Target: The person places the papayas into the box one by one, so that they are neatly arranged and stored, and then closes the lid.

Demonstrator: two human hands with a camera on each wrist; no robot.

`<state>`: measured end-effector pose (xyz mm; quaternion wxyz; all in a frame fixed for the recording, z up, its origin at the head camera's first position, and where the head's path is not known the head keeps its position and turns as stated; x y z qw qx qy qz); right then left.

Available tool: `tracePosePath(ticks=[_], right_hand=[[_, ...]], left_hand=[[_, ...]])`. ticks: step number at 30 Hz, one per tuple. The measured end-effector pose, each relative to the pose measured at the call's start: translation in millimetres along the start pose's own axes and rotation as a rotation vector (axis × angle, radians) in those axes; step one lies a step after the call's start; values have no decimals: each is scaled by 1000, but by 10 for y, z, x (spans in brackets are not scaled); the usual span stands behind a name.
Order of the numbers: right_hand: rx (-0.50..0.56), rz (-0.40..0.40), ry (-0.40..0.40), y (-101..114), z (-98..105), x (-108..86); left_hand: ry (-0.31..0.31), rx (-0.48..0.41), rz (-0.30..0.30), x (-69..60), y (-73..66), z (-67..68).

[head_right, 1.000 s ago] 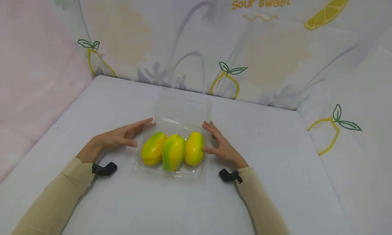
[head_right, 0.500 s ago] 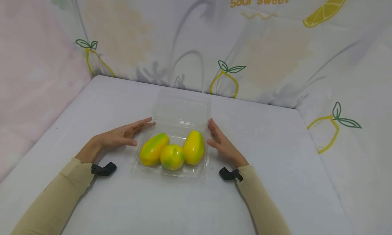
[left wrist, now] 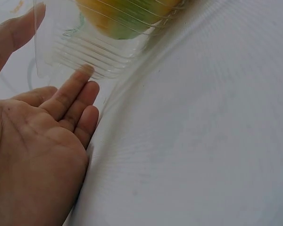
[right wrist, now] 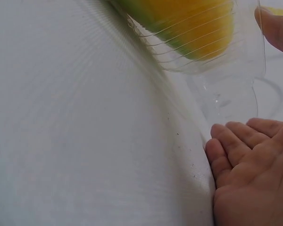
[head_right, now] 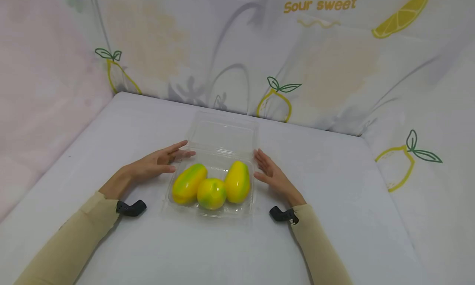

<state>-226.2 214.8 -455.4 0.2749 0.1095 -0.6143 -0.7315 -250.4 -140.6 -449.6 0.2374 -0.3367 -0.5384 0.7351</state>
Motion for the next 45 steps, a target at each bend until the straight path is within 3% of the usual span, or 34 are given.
tracePosePath(ticks=[5, 12, 23, 45], right_hand=[[57, 40, -9, -2, -23, 2], [44, 58, -2, 8, -17, -3], [58, 70, -1, -30, -31, 0], [66, 116, -20, 41, -7, 5]], left_hand=[[2, -5, -13, -14, -12, 21], [17, 3, -37, -5, 15, 19], [-9, 17, -45, -18, 46, 14], [-25, -45, -50, 26, 49, 25]])
Point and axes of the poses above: each hand's wrist, its own x-axis towards the middle knuckle, its own z-axis out of the back of the hand, y = z × x, the point moved 5 cm from there along x, towards the middle knuckle, and after that the axes turned 13 degrees about z, right-handed, at the moved point
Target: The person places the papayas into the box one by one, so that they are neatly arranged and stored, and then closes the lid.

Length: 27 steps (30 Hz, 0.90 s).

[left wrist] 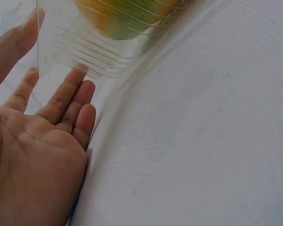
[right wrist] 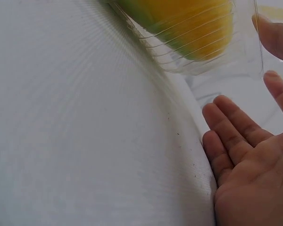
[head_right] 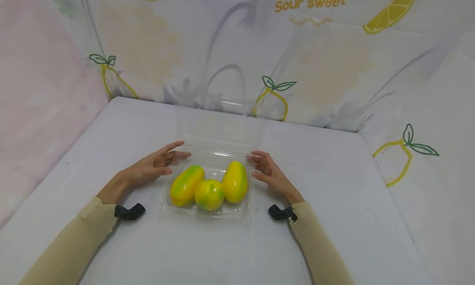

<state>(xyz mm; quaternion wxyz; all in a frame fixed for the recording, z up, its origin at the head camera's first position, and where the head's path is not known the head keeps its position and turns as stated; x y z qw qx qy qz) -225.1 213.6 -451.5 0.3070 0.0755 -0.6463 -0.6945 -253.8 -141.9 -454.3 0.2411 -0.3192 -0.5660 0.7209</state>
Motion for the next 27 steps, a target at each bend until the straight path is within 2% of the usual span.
tracePosePath(ticks=[6, 13, 22, 27], right_hand=[[18, 56, -6, 16, 11, -6], [157, 130, 19, 26, 1, 3], [144, 142, 32, 32, 11, 23], [142, 180, 45, 27, 23, 27]], left_hand=[[1, -47, 0, 3, -26, 8], [-2, -112, -1, -14, -43, 8], [-13, -126, 15, -23, -74, 0], [-24, -130, 22, -17, -85, 2]])
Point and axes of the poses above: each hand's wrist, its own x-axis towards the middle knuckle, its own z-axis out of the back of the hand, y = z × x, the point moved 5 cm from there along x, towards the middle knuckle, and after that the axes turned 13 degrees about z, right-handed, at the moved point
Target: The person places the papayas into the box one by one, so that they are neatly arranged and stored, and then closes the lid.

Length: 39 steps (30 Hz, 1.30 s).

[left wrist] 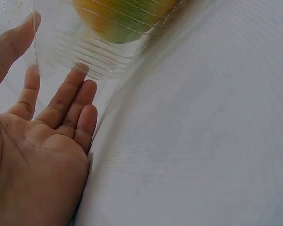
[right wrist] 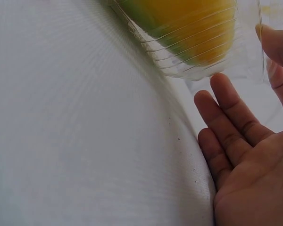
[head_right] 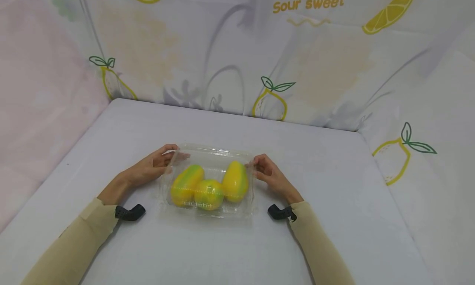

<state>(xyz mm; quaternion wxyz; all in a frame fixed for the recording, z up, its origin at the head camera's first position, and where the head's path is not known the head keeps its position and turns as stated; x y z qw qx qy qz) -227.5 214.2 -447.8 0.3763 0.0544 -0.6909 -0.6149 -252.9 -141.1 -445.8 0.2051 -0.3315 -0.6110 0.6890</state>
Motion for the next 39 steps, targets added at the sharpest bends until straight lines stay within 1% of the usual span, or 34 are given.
tracePosePath(ticks=[2, 5, 8, 11, 13, 15, 17, 20, 22, 26, 28, 34, 39], right_hand=[[2, 9, 3, 1, 1, 0], [-5, -7, -8, 13, -5, 1], [-37, -67, -31, 25, -6, -7], [-83, -114, -36, 27, 4, -23], [-88, -124, -29, 21, 13, -35], [-103, -133, -16, 9, 29, -50], [-135, -127, 10, 13, 34, -60], [-174, -138, 56, 17, 29, -66], [-170, -135, 85, 29, 10, -60], [-106, -153, 108, 27, -8, -53], [-123, -165, 114, 27, 1, -57], [-219, -257, 136, 36, 26, -75], [-258, -293, 174, 106, 5, -65]], left_hand=[[3, -2, 1, 5, 6, 0], [21, -34, 17, 13, 24, 4], [50, -117, 40, 17, 40, 12], [62, -135, 38, 23, 49, 18], [68, -105, 21, 20, 47, 14], [74, -59, -14, 16, 44, 11], [81, -26, -45, 5, 42, 9], [81, 10, -64, -5, 34, -2], [75, 30, -50, -7, 25, -17], [70, 72, -23, -6, 2, -47], [77, 86, -18, -8, -3, -51], [101, 128, -3, -23, -17, -68], [133, 148, -11, -33, -44, -92]])
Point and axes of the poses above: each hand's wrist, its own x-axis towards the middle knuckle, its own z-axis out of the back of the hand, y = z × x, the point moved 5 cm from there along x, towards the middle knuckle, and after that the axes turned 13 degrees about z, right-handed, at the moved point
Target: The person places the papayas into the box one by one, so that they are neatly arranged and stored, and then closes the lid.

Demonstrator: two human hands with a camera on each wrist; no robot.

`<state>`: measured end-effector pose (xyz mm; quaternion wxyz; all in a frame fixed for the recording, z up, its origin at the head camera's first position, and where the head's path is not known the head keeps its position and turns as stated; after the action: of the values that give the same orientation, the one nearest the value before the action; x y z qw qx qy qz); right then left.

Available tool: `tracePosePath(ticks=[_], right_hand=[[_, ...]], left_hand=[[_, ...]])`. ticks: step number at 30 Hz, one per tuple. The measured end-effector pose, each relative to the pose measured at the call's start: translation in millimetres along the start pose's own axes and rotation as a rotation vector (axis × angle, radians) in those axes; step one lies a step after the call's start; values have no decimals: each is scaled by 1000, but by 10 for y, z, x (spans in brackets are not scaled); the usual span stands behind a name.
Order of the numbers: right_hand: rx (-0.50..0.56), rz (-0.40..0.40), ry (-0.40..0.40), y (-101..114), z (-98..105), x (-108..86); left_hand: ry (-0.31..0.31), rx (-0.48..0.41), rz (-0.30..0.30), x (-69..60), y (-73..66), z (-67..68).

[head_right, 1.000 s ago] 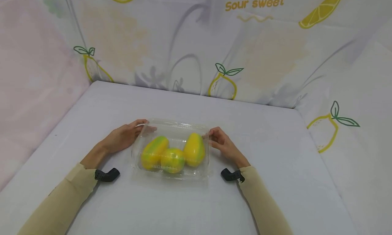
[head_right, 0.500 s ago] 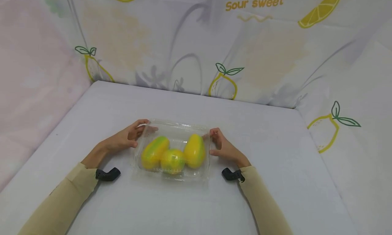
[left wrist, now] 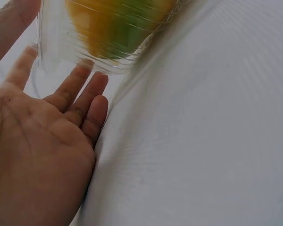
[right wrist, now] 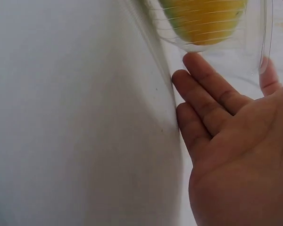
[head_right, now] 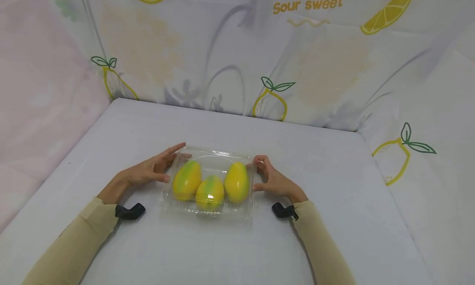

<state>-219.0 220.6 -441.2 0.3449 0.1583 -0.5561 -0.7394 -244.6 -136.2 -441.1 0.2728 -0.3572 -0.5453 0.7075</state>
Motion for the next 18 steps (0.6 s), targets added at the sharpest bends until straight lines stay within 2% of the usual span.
tracePosePath(ticks=[5, 12, 18], right_hand=[[-28, 11, 20, 75, 4, 1], [-83, 97, 81, 169, -26, 23], [-161, 135, 122, 261, -65, 26]], left_hand=[[9, 9, -6, -14, -27, -10], [23, 15, -26, -28, -43, -31], [4, 92, 13, -72, -64, -50]])
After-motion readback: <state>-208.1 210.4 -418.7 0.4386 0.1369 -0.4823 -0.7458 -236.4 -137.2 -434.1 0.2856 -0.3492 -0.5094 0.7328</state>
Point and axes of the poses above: each hand's wrist, its own x-axis towards the middle knuckle, its own z-axis out of the back of the hand, y = z × x, the point moved 5 cm from there along x, towards the middle knuckle, and after that the axes turned 13 degrees about z, right-handed, at the moved point
